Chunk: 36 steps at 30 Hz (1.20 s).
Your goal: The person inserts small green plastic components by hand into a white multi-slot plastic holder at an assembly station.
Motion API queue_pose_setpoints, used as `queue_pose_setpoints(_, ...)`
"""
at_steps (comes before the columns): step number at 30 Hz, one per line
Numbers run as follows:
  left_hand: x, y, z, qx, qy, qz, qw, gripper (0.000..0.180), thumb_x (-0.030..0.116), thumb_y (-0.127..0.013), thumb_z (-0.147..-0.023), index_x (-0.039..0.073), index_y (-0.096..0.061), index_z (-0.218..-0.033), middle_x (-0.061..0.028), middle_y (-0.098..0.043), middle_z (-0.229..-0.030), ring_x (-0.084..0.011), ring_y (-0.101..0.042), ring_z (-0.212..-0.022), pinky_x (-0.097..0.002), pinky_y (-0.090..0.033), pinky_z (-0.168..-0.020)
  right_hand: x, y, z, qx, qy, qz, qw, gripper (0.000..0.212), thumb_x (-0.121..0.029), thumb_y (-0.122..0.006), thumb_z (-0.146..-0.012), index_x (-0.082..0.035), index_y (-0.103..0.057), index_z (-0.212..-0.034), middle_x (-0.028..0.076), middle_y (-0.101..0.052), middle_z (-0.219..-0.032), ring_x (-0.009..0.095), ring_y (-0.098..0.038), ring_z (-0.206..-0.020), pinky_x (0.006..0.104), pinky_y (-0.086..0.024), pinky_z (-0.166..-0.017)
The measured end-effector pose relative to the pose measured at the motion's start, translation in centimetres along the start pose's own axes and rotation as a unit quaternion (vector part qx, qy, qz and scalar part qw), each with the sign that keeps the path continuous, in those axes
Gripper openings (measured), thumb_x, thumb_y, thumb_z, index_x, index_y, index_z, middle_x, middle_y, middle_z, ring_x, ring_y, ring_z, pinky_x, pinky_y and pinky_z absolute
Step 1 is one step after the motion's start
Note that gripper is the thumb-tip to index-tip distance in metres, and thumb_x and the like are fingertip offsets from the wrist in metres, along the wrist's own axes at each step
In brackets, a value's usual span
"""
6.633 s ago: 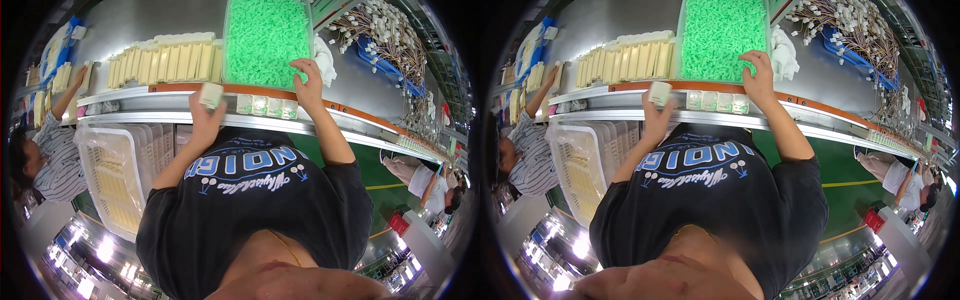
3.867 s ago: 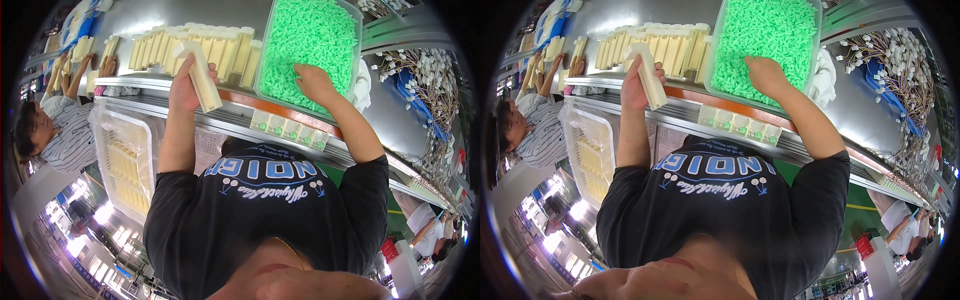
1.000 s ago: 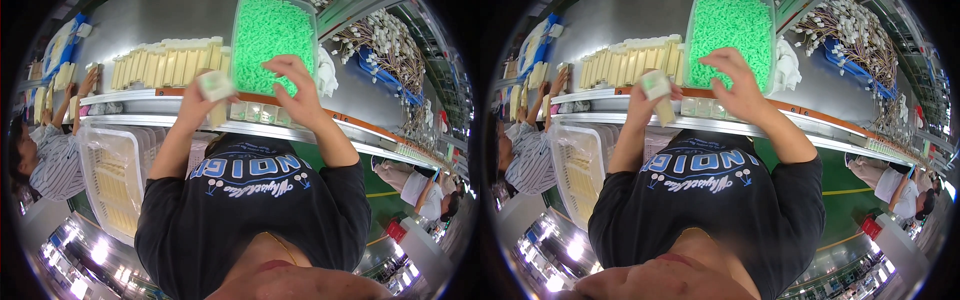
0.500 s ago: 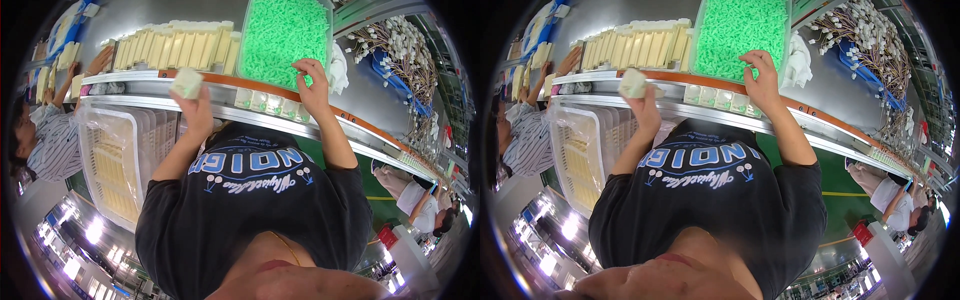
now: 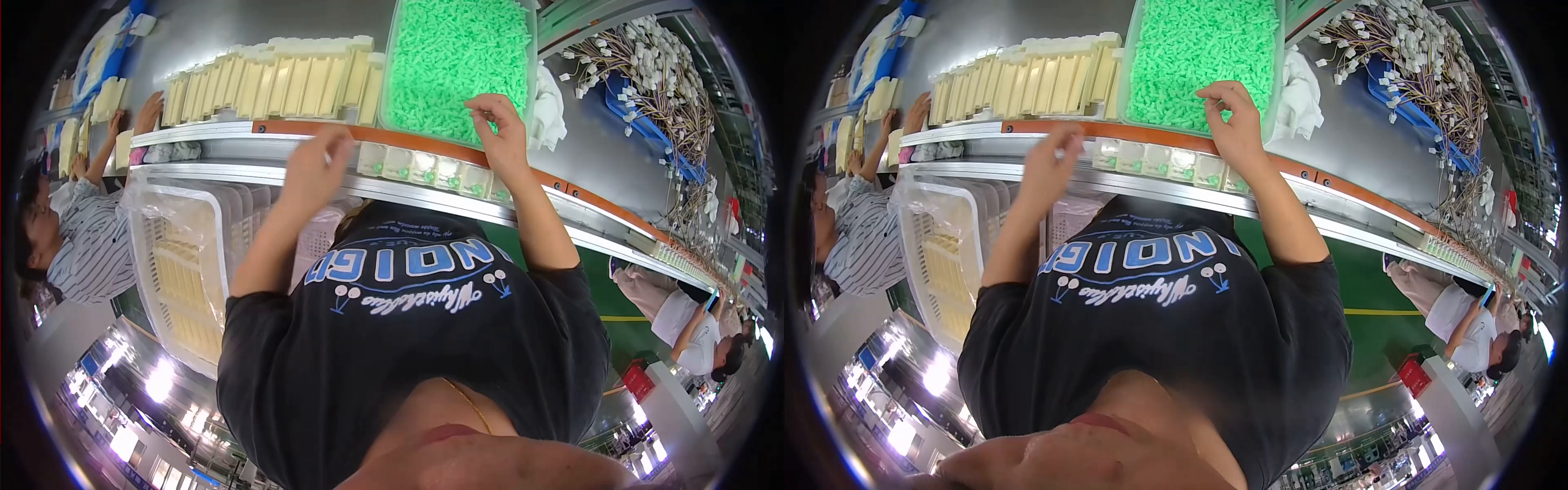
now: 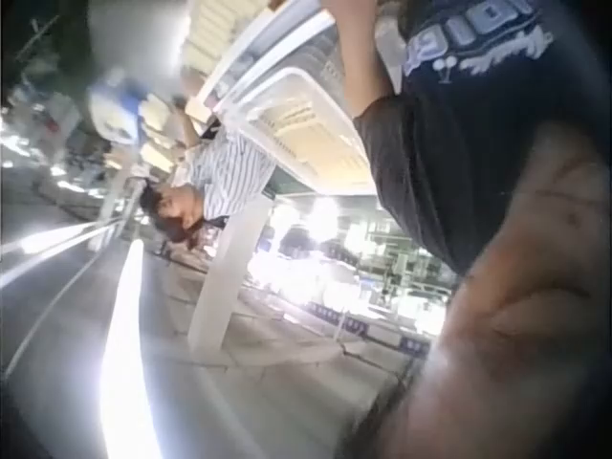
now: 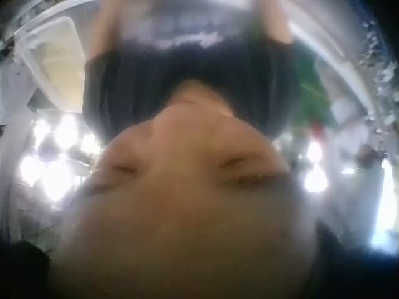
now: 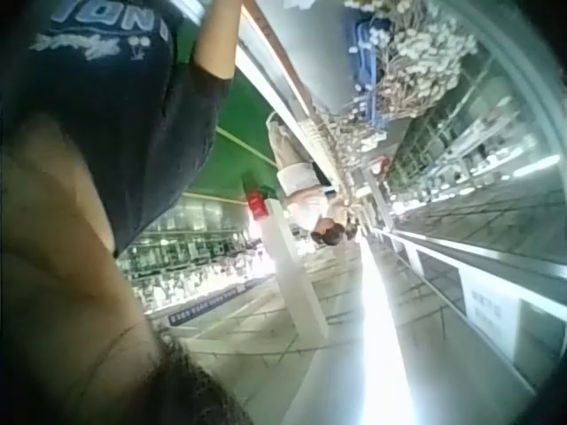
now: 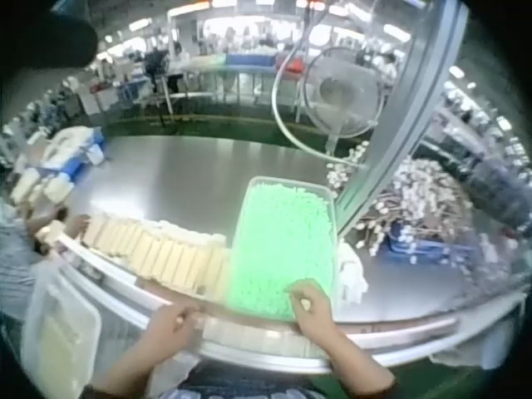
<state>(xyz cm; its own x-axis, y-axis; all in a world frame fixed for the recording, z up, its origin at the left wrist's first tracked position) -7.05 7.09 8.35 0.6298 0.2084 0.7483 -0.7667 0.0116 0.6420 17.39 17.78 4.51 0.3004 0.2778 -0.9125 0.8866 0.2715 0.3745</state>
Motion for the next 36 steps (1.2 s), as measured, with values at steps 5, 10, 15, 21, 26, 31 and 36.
queue_pose_setpoints(5, -3.9, 3.7, -10.0, 0.124, -0.191, -0.182, 0.957, 0.023, 0.008, -0.053, -0.077, 0.007, -0.054, -0.101, -0.0127, -0.056, -0.096, -0.0274, -0.052, -0.091, -0.0333, -0.042, -0.079, 0.1, 0.3, -0.3, 0.032, -0.075, -0.166, 0.983, 0.015, 0.002, -0.05, -0.077, 0.0, -0.058, -0.09, 0.007, -0.052, -0.093, 0.013, -0.052, -0.08, 0.0235, -0.042, -0.069)
queue_pose_setpoints(10, -7.2, 2.0, -17.5, 0.033, -0.186, -0.408, 0.893, 0.034, 0.014, -0.063, -0.067, 0.014, -0.054, -0.1, -0.0071, -0.049, -0.101, -0.0265, -0.045, -0.099, -0.0399, -0.037, -0.079, 1.1, 1.3, -0.2, 0.055, -0.099, -0.176, 0.978, 0.015, 0.002, -0.05, -0.078, 0.0, -0.058, -0.09, 0.005, -0.052, -0.094, 0.012, -0.053, -0.08, 0.0224, -0.042, -0.07)
queue_pose_setpoints(15, -8.7, 1.6, -19.4, -0.027, -0.168, -0.384, 0.908, 0.03, 0.019, -0.064, -0.066, 0.013, -0.055, -0.094, -0.0066, -0.049, -0.1, -0.0263, -0.043, -0.099, -0.0401, -0.034, -0.082, 2.1, 1.3, -0.2, 0.061, -0.118, -0.172, 0.976, 0.015, 0.002, -0.05, -0.078, 0.0, -0.058, -0.091, 0.005, -0.051, -0.094, 0.012, -0.053, -0.078, 0.022, -0.042, -0.069)
queue_pose_setpoints(21, -6.1, 5.7, -19.2, -0.077, -0.148, -0.142, 0.976, 0.025, 0.019, -0.06, -0.07, 0.005, -0.051, -0.089, -0.0086, -0.051, -0.09, -0.0252, -0.05, -0.081, -0.0327, -0.041, -0.071, 0.7, 1.9, -1.2, 0.016, -0.138, -0.179, 0.974, 0.016, -0.001, -0.05, -0.079, 0.0, -0.057, -0.094, 0.003, -0.055, -0.086, 0.01, -0.051, -0.076, 0.0229, -0.041, -0.069)
queue_pose_setpoints(26, -0.7, 7.7, -15.9, -0.018, -0.137, 0.043, 0.989, 0.027, 0.022, -0.06, -0.074, 0.002, -0.051, -0.09, -0.005, -0.052, -0.08, -0.0145, -0.051, -0.076, -0.0264, -0.041, -0.066, -1.6, 1.5, -3.8, -0.061, -0.132, -0.139, 0.98, 0.018, -0.006, -0.05, -0.08, 0.0, -0.056, -0.097, 0.005, -0.057, -0.086, 0.011, -0.052, -0.076, 0.0242, -0.042, -0.07)
queue_pose_setpoints(31, 3.8, 2.2, -12.7, -0.024, -0.14, 0.302, 0.943, 0.021, 0.017, -0.062, -0.076, 0.006, -0.051, -0.091, 0.0019, -0.051, -0.083, -0.0051, -0.049, -0.076, -0.0193, -0.039, -0.065, -4.7, -1.4, -8.3, 0.04, -0.028, -0.228, 0.973, 0.023, -0.009, -0.049, -0.082, 0.002, -0.053, -0.101, 0.009, -0.056, -0.092, 0.013, -0.053, -0.08, 0.0256, -0.043, -0.072)
queue_pose_setpoints(36, 7.1, -3.1, -10.1, -0.003, -0.045, 0.46, 0.887, 0.031, 0.014, -0.063, -0.075, 0.006, -0.048, -0.101, -0.0018, -0.052, -0.089, -0.0112, -0.051, -0.081, -0.0266, -0.042, -0.07, -5.6, -2.9, -9.1, 0.099, 0.048, -0.283, 0.953, 0.025, -0.009, -0.045, -0.084, 0.002, -0.048, -0.106, 0.01, -0.052, -0.1, 0.015, -0.051, -0.087, 0.0275, -0.043, -0.075)
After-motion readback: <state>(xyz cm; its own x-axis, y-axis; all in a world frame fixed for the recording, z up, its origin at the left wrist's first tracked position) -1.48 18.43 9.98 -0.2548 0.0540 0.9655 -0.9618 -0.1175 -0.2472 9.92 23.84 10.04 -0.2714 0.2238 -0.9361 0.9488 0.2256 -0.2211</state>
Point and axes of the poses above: each hand's wrist, its own z-axis away from the middle knuckle, its own y-axis out of the back of the hand, x = y × z, the point moved 2 cm from there along -z, towards the middle knuckle
